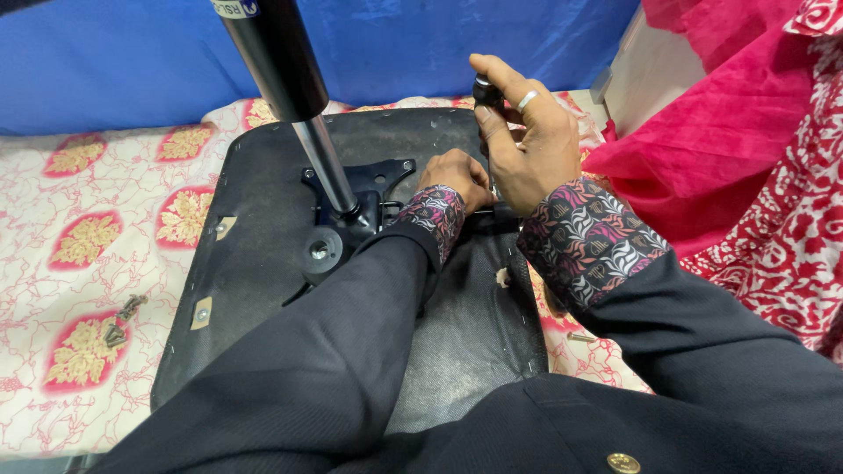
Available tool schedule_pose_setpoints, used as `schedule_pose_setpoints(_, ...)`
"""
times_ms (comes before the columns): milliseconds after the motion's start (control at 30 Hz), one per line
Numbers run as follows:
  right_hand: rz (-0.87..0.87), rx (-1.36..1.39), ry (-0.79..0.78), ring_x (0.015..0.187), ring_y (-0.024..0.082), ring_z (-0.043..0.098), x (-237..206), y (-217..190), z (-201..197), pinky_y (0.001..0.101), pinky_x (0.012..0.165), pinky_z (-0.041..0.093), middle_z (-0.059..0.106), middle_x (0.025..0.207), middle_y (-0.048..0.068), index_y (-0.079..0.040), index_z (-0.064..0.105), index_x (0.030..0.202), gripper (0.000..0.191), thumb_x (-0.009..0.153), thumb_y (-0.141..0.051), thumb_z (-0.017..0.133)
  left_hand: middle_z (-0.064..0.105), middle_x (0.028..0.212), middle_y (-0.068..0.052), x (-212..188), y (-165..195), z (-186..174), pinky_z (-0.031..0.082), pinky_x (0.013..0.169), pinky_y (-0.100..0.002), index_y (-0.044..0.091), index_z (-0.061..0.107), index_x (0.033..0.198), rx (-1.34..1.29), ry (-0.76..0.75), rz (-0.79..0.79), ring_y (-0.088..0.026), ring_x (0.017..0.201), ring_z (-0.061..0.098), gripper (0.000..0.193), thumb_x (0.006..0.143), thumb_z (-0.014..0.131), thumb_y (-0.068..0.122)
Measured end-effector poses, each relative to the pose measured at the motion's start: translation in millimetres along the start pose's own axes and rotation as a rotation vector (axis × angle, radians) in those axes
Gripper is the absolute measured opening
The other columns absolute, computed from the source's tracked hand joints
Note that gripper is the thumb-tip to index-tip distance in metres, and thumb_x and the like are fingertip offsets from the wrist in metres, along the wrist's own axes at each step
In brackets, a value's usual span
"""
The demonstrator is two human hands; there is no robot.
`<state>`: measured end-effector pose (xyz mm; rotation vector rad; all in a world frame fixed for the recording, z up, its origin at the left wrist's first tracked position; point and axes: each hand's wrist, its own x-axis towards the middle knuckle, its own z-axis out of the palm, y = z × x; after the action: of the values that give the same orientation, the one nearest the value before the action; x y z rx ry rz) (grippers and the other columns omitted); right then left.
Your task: The person works on an office chair seat placed upside down on a bed, using a hex key and screwdrivers to loosen and tighten bolts that secure the tilt mechanism and foot pedal to the seat mounting plate. They pick up screws from the bed, position the hardware, and drive the fasteners in by hand.
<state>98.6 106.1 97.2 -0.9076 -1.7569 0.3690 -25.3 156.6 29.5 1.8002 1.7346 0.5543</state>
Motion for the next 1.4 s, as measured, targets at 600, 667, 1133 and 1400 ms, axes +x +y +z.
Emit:
schedule_pose_setpoints(600, -0.114, -0.072, 0.095, 0.099, 0.016, 0.075, -0.7, -0.9, -4.2, 0.0296, 0.086, 0.064, 0.07, 0.109, 0.009, -0.012, 0.069, 0.137, 0.039, 0.099, -0.002, 0.076, 0.079, 0.095, -0.007, 1.8, -3.0, 0.7, 0.056, 0.093, -0.035, 0.018, 0.082, 0.082, -0.002, -0.005, 0.033, -0.022, 0.097, 0.075, 0.018, 0.069, 0.09, 0.027)
schedule_pose_setpoints(667, -0.088, -0.052, 0.099, 0.103, 0.017, 0.076, 0.6, -0.7, -4.3, 0.0304, 0.088, 0.064, 0.071, 0.114, 0.009, -0.011, 0.066, 0.14, 0.04, 0.101, -0.001, 0.072, 0.08, 0.095, -0.007, 2.5, -2.8, 0.3, 0.056, 0.094, -0.035, 0.017, 0.082, 0.084, -0.001, -0.024, 0.02, -0.022, 0.097, 0.076, 0.019, 0.069, 0.09, 0.027)
schedule_pose_setpoints(1133, -0.084, -0.15, 0.115, 0.093, 0.017, 0.07, 1.6, 2.9, -9.2, 0.0293, 0.082, 0.06, 0.062, 0.104, 0.008, -0.011, 0.073, 0.129, 0.036, 0.095, -0.009, 0.084, 0.08, 0.096, -0.007, 1.8, -3.1, 0.4, 0.056, 0.093, -0.034, 0.018, 0.083, 0.084, -0.01, -0.033, 0.017, -0.022, 0.096, 0.075, 0.019, 0.069, 0.09, 0.027)
schedule_pose_setpoints(1400, -0.09, -0.073, 0.064, 0.105, 0.019, 0.073, 2.0, 1.2, -4.5, 0.0314, 0.093, 0.062, 0.066, 0.112, 0.009, -0.012, 0.066, 0.14, 0.041, 0.102, 0.001, 0.069, 0.08, 0.096, -0.008, 1.4, -2.3, 1.0, 0.056, 0.094, -0.035, 0.017, 0.083, 0.083, -0.009, -0.008, 0.013, -0.023, 0.096, 0.075, 0.018, 0.069, 0.09, 0.027)
